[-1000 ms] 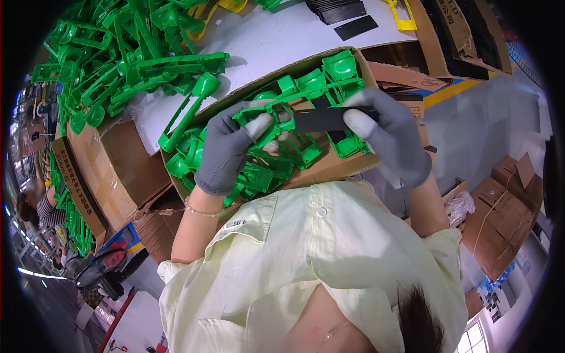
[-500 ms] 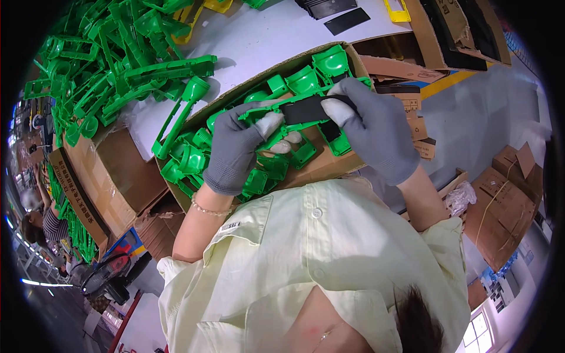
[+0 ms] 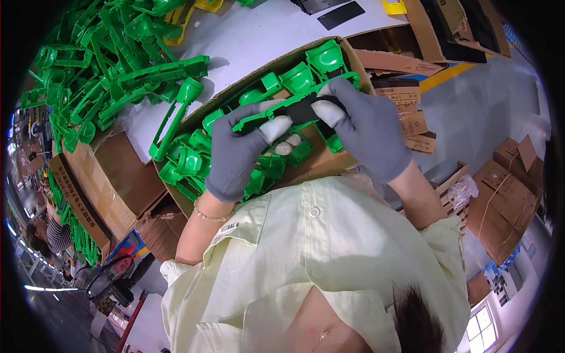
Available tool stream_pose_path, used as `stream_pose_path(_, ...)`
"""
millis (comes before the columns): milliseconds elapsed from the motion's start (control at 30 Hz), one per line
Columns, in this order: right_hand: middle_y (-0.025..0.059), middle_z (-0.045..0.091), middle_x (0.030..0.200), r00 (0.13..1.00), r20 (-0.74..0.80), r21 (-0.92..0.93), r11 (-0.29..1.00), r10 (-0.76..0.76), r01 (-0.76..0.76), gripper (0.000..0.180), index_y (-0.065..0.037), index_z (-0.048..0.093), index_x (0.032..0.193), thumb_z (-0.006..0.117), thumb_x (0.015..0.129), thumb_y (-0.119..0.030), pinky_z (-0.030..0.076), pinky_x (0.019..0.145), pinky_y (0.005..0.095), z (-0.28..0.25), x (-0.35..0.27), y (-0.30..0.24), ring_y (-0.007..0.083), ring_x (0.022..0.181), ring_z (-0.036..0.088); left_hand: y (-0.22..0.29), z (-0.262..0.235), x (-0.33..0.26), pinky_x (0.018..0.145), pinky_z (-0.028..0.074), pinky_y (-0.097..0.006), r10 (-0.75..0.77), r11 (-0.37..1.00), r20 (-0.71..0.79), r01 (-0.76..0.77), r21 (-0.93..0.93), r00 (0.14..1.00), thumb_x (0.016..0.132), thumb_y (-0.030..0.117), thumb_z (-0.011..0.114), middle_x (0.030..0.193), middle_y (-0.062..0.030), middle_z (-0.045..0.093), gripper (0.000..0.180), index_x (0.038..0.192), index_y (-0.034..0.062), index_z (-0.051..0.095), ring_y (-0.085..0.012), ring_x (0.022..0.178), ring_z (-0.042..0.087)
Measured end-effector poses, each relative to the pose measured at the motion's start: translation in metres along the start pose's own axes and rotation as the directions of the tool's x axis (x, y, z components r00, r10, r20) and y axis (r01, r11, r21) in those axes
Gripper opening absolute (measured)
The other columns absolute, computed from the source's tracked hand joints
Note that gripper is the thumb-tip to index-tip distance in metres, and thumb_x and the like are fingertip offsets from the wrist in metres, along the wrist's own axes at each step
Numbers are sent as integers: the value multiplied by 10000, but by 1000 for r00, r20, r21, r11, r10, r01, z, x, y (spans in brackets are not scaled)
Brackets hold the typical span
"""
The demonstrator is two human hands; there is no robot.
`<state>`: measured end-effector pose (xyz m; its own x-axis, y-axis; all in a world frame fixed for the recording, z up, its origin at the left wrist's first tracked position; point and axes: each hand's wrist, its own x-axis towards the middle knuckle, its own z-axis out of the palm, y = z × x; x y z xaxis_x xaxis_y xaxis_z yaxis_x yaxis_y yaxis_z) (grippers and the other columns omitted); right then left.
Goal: Assembling black rectangular inserts into green plastic housing frames at an industrial workbench.
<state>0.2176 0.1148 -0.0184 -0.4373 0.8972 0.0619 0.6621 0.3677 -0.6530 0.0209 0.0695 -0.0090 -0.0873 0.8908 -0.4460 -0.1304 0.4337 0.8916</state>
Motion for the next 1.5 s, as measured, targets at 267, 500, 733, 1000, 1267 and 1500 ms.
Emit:
stream_pose_path(267,63,648,808,985,-75,251,959,157,-134,353,-53,612,1055,729,792,-256,463,656,277,-12,-20,11,145,703,599,12,-15,-7,509,527,-229,-134,991,216,125,55,967,830,-21,652,858,-120,666,234,1057,-73,628,-173,656,673)
stream_pose_path(500,100,583,597,958,141,252,926,250,-279,262,-29,644,828,708,813,-283,437,506,305,1,-56,9,202,521,590,8,-9,2,436,475,-195,-256,958,246,213,190,935,814,-26,663,844,-77,655,162,973,-38,630,-127,600,646)
stream_pose_path(733,96,590,585,933,64,114,926,355,-361,305,-59,650,844,704,801,-356,435,498,304,11,-65,11,213,506,585,22,8,32,404,403,-195,-252,942,259,176,284,933,762,26,717,799,-41,618,332,1041,23,538,-83,513,568)
stream_pose_path(1000,38,662,896,976,-217,0,999,33,-34,235,-105,637,1056,639,828,-165,482,673,282,-36,26,69,145,761,630,-10,6,73,573,514,-401,314,581,360,-478,659,879,683,184,776,958,-159,606,602,1197,89,478,-317,672,639)
stream_pose_path(1267,40,573,1088,954,136,-426,854,-267,300,312,-188,595,1069,644,761,-179,495,788,379,-47,141,139,280,938,590,5,-6,54,585,490,-402,612,146,260,-430,891,747,732,338,729,1025,-107,567,586,1228,141,489,-314,738,630)
stream_pose_path(1500,72,645,1010,971,232,-381,924,62,32,350,-141,587,1110,667,804,-290,483,840,311,-41,157,181,224,929,622,15,-73,20,793,478,-375,519,12,315,-375,927,795,663,112,721,958,-39,621,276,932,130,665,-302,991,533)
